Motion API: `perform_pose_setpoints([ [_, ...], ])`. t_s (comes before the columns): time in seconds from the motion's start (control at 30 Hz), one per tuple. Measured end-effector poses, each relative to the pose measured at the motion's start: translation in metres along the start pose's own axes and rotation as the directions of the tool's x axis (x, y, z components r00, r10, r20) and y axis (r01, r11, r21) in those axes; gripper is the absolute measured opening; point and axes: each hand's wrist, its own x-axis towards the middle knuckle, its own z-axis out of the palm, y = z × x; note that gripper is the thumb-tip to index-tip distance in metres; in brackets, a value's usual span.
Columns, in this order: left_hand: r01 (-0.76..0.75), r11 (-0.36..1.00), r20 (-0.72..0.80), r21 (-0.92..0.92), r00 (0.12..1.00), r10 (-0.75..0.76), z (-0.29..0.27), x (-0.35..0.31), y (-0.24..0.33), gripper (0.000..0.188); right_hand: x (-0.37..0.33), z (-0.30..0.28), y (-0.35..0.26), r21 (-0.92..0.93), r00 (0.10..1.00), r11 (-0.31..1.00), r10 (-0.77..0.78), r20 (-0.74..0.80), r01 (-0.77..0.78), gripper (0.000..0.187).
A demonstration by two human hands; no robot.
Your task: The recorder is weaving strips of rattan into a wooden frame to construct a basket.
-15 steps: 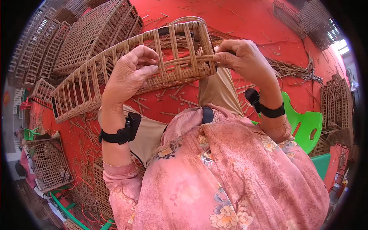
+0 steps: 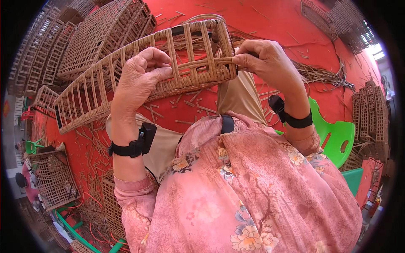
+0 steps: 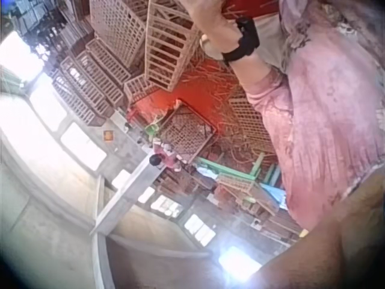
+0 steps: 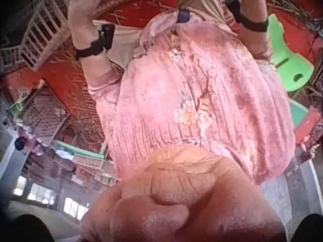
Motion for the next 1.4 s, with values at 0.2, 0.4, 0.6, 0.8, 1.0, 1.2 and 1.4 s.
perform_pose_setpoints([
  [0.2,-0.042,0.999,0.022,-0.007,0.999,0.043,-0.001,0.001,-0.006,0.013,0.0,0.002,0.003,0.0,0.998,0.998,-0.055,-0.027,0.055,0.021],
  [0.4,-0.067,0.997,0.022,-0.029,0.998,0.067,-0.001,0.001,-0.009,0.013,-0.001,0.001,-0.002,-0.059,0.999,0.998,-0.021,-0.031,0.019,0.021],
  [0.6,-0.086,0.996,0.002,-0.038,0.996,0.087,-0.001,0.002,-0.012,0.011,0.002,0.003,0.0,-0.083,0.997,0.995,-0.061,-0.042,0.057,0.021],
  [0.8,-0.13,0.991,-0.172,0.031,0.976,0.134,0.002,-0.009,-0.014,0.012,-0.002,-0.003,-0.006,-0.178,0.996,0.983,-0.054,-0.067,0.041,0.022],
  [1.0,-0.181,0.954,-0.46,0.24,0.844,0.276,0.004,-0.027,-0.022,0.013,-0.019,-0.029,-0.016,-0.04,0.989,0.988,0.147,-0.003,-0.147,0.026],
  [1.2,-0.212,0.77,-0.353,0.602,0.794,0.495,0.004,-0.024,-0.024,0.011,-0.011,-0.026,0.003,0.141,0.998,0.988,0.057,0.011,-0.058,0.02],
  [1.4,-0.216,0.783,-0.339,0.583,0.811,0.477,0.005,-0.025,-0.024,0.009,-0.012,-0.024,0.005,-0.006,0.999,0.999,0.037,-0.02,-0.037,0.025],
])
